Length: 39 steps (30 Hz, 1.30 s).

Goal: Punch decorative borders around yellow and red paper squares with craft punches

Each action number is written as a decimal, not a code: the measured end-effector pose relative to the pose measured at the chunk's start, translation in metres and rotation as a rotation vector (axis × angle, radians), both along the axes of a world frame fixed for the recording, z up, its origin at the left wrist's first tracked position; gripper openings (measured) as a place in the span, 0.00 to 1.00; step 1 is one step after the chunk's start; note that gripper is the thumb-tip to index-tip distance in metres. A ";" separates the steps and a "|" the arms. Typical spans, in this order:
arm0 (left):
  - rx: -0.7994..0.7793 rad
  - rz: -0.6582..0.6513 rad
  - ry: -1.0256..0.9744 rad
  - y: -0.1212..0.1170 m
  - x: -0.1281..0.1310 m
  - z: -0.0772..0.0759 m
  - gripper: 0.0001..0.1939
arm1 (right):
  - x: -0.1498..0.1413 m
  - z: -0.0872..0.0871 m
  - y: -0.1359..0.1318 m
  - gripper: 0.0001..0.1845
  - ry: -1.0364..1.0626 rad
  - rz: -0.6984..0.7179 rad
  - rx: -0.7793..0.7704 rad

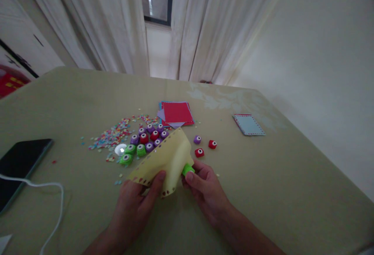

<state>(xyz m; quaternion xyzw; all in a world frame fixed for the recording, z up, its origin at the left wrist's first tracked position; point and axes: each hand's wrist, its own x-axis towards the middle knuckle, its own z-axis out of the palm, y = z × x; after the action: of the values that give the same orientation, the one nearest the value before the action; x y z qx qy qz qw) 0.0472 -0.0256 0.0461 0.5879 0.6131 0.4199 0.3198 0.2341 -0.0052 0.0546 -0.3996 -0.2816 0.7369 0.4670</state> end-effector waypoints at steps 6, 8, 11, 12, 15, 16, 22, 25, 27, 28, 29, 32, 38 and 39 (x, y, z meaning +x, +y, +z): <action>-0.119 0.160 -0.024 0.003 -0.003 0.011 0.25 | 0.008 -0.003 0.002 0.27 -0.087 0.068 0.056; -0.128 0.201 -0.087 0.005 -0.004 0.014 0.25 | 0.014 -0.002 0.005 0.24 -0.300 0.073 0.157; -0.134 0.278 -0.138 0.008 -0.006 0.016 0.25 | 0.025 -0.003 0.010 0.18 -0.787 0.088 0.464; -0.125 0.286 -0.153 0.008 -0.006 0.016 0.24 | 0.027 -0.005 0.012 0.20 -0.922 0.084 0.566; -0.122 0.284 -0.160 0.006 -0.004 0.018 0.27 | 0.031 -0.013 0.015 0.27 -1.128 0.042 0.742; -0.129 0.281 -0.152 0.005 -0.003 0.019 0.28 | 0.031 -0.015 0.016 0.27 -1.150 0.017 0.767; -0.102 0.232 -0.113 0.002 -0.002 0.019 0.26 | 0.028 0.001 0.012 0.15 -0.842 -0.170 0.675; -0.112 0.022 -0.149 0.002 -0.001 0.010 0.24 | 0.025 0.009 0.009 0.20 -0.544 -0.139 0.461; -0.138 -0.093 -0.230 -0.001 0.004 0.001 0.18 | 0.022 0.007 0.009 0.21 -0.453 -0.167 0.319; -0.153 -0.123 -0.274 -0.004 0.007 -0.003 0.19 | 0.021 0.004 0.009 0.21 -0.422 -0.201 0.266; -0.146 -0.148 -0.318 -0.008 0.011 -0.007 0.22 | 0.019 0.001 0.009 0.21 -0.392 -0.239 0.231; -0.134 -0.261 -0.373 -0.020 0.020 -0.014 0.29 | 0.015 -0.006 0.005 0.21 -0.348 -0.296 0.222; -0.207 -0.015 -0.464 -0.020 0.017 0.000 0.23 | 0.006 -0.009 -0.001 0.18 -0.486 -0.215 0.470; -0.219 0.026 -0.431 -0.016 0.014 0.003 0.25 | 0.003 -0.008 0.001 0.18 -0.475 -0.204 0.488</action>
<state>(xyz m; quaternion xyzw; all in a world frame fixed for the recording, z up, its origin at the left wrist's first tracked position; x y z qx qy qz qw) 0.0613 -0.0415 0.0496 0.4386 0.5799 0.4708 0.4997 0.2368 -0.0046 0.0462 -0.4625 -0.5086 0.4839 0.5415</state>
